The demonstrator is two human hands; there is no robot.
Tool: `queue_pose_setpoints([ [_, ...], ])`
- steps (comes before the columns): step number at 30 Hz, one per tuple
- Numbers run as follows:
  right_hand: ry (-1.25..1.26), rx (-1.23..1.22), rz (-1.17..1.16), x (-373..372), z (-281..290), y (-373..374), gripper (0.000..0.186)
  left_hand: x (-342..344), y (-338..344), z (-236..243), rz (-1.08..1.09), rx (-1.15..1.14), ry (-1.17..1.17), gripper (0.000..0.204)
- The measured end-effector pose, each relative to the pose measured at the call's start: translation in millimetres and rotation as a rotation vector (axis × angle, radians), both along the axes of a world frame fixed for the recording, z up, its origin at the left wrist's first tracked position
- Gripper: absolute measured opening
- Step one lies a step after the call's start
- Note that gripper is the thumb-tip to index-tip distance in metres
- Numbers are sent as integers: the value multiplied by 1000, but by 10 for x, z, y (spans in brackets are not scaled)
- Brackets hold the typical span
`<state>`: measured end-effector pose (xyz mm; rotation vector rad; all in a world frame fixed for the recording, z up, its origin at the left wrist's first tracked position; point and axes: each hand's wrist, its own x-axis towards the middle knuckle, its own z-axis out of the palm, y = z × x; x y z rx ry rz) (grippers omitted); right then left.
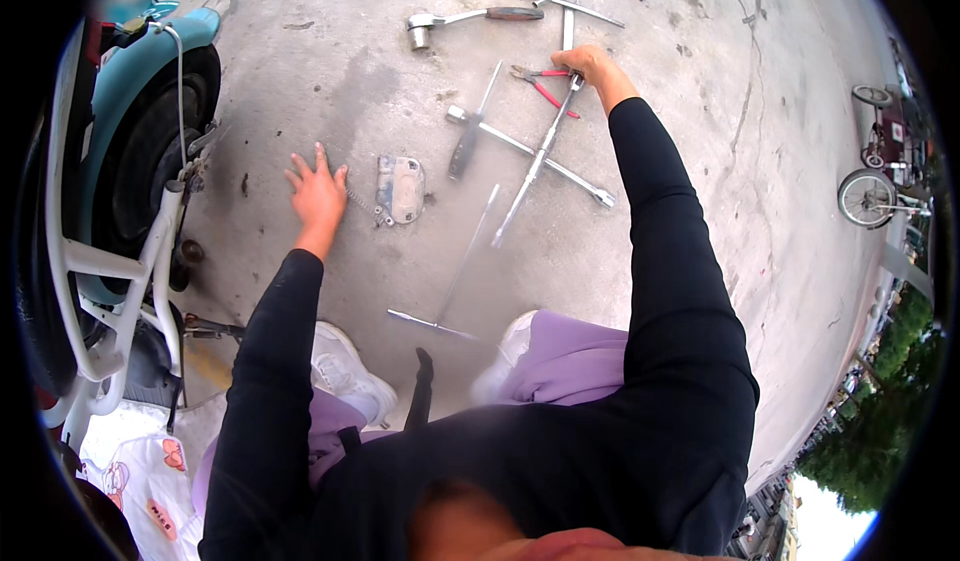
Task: The person sits on the ground and uses a screwdriver to tighten screws on a bicycle frame. They then use a wrench to adjust a bolt on the bicycle seat post and handle a small metal plate near the rear wheel.
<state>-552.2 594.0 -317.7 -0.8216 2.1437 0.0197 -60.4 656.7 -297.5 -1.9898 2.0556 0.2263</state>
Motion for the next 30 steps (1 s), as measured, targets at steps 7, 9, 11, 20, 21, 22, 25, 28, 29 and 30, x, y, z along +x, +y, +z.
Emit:
queue_pose_setpoints([
  [7,-725,65,-389,26,691,673,21,56,-173,43,-10,132,108,62],
  [9,-1023,132,-409,150,1013,817,16,261,-390,-121,11,242,202,62],
  [11,-1093,49,-363,337,1360,1050,14,255,-394,39,-102,205,239,60],
  [20,-1244,-230,226,1934,2549,1568,12,596,20,1590,-692,534,291,50],
  [21,-1371,-196,83,2201,2594,1536,9,706,60,1756,-735,494,274,49],
  [22,-1326,-161,84,2381,2560,1464,9,785,103,1866,-795,459,277,48],
  [25,-1053,-82,156,2858,2347,1241,13,1145,177,2221,-719,72,416,39],
  [28,-744,-263,476,3171,2170,1121,19,1368,194,2697,-581,-300,564,23],
  [29,-647,-420,682,3172,2020,1052,24,1447,217,2767,-521,-430,586,20],
  [30,-501,-553,848,3261,1970,925,24,1563,288,2842,-446,-558,589,16],
])
